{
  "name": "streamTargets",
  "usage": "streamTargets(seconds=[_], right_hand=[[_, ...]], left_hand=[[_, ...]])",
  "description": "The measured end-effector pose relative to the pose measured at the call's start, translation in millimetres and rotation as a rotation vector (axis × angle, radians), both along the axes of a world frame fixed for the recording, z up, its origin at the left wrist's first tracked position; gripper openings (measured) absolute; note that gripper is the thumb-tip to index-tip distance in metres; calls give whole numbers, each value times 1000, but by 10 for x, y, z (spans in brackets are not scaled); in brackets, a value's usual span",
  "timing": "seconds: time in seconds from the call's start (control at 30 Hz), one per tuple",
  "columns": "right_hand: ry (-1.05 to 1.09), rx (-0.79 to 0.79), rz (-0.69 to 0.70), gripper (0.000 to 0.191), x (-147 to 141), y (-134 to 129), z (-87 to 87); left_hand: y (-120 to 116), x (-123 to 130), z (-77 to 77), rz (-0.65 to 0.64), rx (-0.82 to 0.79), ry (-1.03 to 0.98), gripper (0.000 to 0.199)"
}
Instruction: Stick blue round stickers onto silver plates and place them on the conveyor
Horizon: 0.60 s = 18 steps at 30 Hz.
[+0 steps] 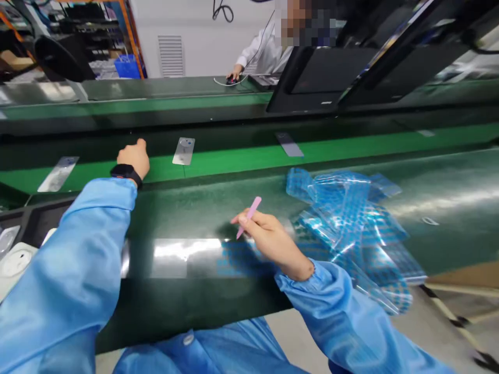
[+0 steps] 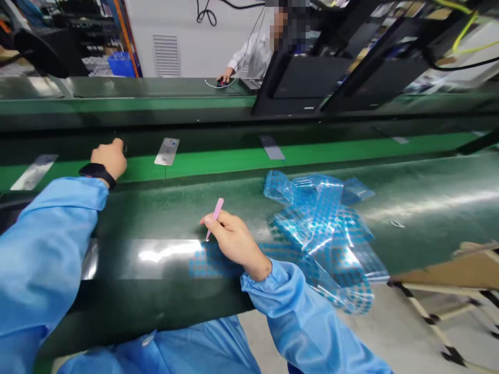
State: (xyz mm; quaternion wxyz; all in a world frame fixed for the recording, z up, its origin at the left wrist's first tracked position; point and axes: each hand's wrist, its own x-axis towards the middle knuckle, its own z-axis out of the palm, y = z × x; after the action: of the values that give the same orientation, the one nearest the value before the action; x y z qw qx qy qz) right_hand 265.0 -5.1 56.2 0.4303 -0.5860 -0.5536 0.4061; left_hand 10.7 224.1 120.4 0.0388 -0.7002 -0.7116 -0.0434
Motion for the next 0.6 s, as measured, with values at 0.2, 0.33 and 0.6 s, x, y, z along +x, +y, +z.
streamTargets(seconds=[0.2,0.33,0.6], right_hand=[[138,-291,175,22,-150,-156,-243],[86,-310,105,11,-218,-174,-337],[-41,-333,96,11,-271,-141,-244]], left_hand=[[-1088,-299,317,-22,179,-312,35],[-2048,-230,-75,-100,-6,-595,30],[-2827,-144,-865,42,-391,-1019,15]])
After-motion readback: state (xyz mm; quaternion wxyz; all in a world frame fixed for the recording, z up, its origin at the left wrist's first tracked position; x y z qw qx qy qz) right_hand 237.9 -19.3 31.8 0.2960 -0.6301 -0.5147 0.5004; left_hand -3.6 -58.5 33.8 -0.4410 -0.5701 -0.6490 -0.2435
